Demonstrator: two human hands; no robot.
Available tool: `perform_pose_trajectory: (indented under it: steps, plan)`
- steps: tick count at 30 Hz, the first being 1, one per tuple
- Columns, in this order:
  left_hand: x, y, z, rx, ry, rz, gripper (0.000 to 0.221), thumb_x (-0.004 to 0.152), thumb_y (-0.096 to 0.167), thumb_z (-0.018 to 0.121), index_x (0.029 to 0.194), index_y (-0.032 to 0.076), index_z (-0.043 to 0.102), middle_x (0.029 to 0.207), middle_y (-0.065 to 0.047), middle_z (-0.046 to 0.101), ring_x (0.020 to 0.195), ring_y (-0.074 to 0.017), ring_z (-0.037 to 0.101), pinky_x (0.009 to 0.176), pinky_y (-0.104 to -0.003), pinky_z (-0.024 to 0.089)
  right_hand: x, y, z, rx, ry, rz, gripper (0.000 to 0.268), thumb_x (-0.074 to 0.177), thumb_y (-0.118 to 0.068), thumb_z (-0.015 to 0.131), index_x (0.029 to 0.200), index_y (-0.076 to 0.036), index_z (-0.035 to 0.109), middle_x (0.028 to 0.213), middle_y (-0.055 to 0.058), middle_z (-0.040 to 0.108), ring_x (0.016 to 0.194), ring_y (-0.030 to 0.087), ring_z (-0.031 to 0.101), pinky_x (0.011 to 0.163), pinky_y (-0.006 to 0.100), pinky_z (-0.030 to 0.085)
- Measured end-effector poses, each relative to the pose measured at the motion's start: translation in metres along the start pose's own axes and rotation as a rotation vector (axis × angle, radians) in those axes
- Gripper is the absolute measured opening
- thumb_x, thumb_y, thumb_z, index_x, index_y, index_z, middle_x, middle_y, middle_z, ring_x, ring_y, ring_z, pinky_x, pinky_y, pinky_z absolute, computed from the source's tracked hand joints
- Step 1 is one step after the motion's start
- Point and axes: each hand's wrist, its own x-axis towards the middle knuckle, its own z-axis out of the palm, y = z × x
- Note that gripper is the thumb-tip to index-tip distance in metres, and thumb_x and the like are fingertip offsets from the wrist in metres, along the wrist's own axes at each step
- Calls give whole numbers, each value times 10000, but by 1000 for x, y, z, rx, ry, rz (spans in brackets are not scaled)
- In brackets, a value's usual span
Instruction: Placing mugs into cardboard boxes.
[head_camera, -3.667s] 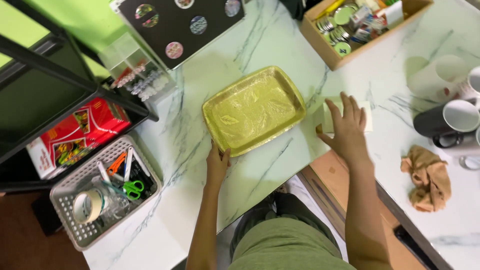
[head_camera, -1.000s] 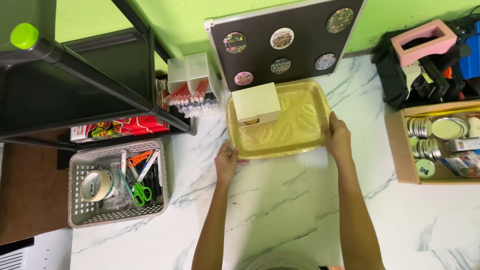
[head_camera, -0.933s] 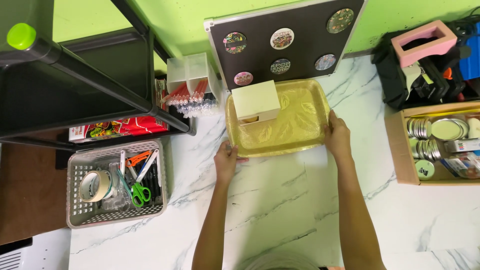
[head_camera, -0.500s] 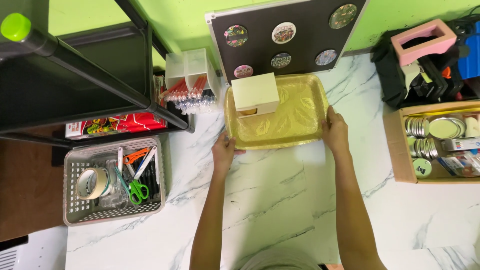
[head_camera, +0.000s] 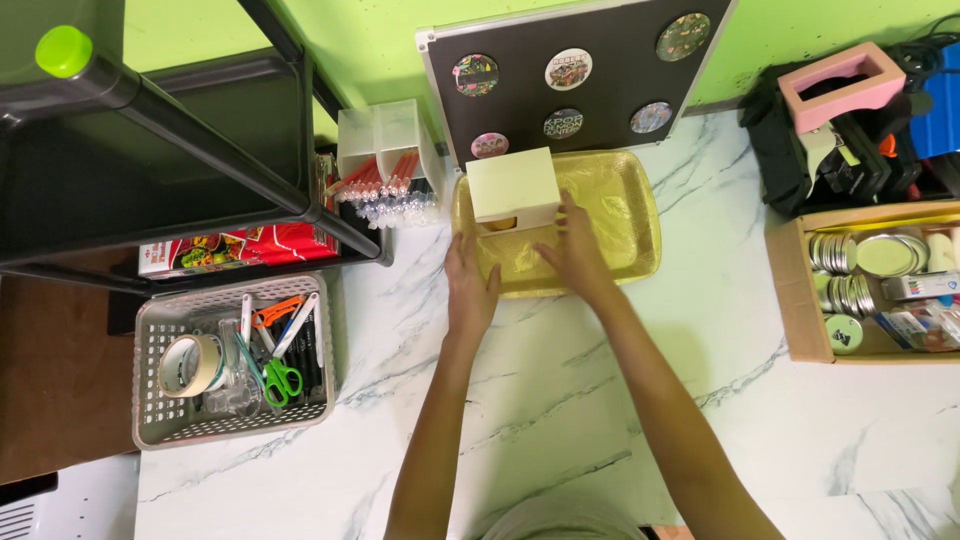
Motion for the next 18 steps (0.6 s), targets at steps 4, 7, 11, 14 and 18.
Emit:
perform_pose_trajectory:
  steps: [4, 7, 11, 14, 18]
  plan:
    - [7, -5, 9, 26, -2, 21, 676, 894, 102, 716, 1485, -44, 423, 1528, -261, 382, 1427, -469, 332, 1162, -503, 355, 10, -9, 28, -37, 115, 16, 845, 826, -149, 831, 1501, 52, 364, 1206, 193, 512, 964, 292, 598, 810, 359, 567]
    - [7, -15, 8, 97, -23, 35, 611, 898, 109, 719, 1449, -22, 491, 1490, -210, 482, 1427, -446, 353, 1160, -484, 363, 14, -9, 35, -69, 218, 129, 660, 888, -171, 821, 1412, 24, 470, 1156, 160, 519, 891, 262, 611, 770, 359, 565]
    - [2, -15, 0, 149, -65, 92, 483, 874, 99, 725, 1335, 3, 616, 1406, -149, 601, 1424, -412, 402, 1161, -453, 387, 12, -8, 30, -136, 221, 169, 557, 912, -207, 813, 1331, 13, 518, 1083, 145, 519, 792, 254, 619, 699, 379, 551]
    - [1, -11, -6, 166, -71, 139, 473, 844, 86, 728, 1304, 7, 649, 1386, -137, 624, 1415, -422, 410, 1157, -458, 389, 9, -8, 30, -161, 210, 158, 536, 913, -218, 807, 1307, 8, 523, 1070, 139, 524, 765, 250, 624, 677, 380, 551]
    - [3, -10, -5, 193, -72, 180, 516, 826, 95, 739, 1327, 15, 643, 1391, -133, 616, 1403, -442, 401, 1142, -486, 383, 9, -9, 29, -179, 194, 155, 532, 894, -226, 814, 1283, 1, 530, 1064, 136, 532, 769, 254, 625, 674, 378, 550]
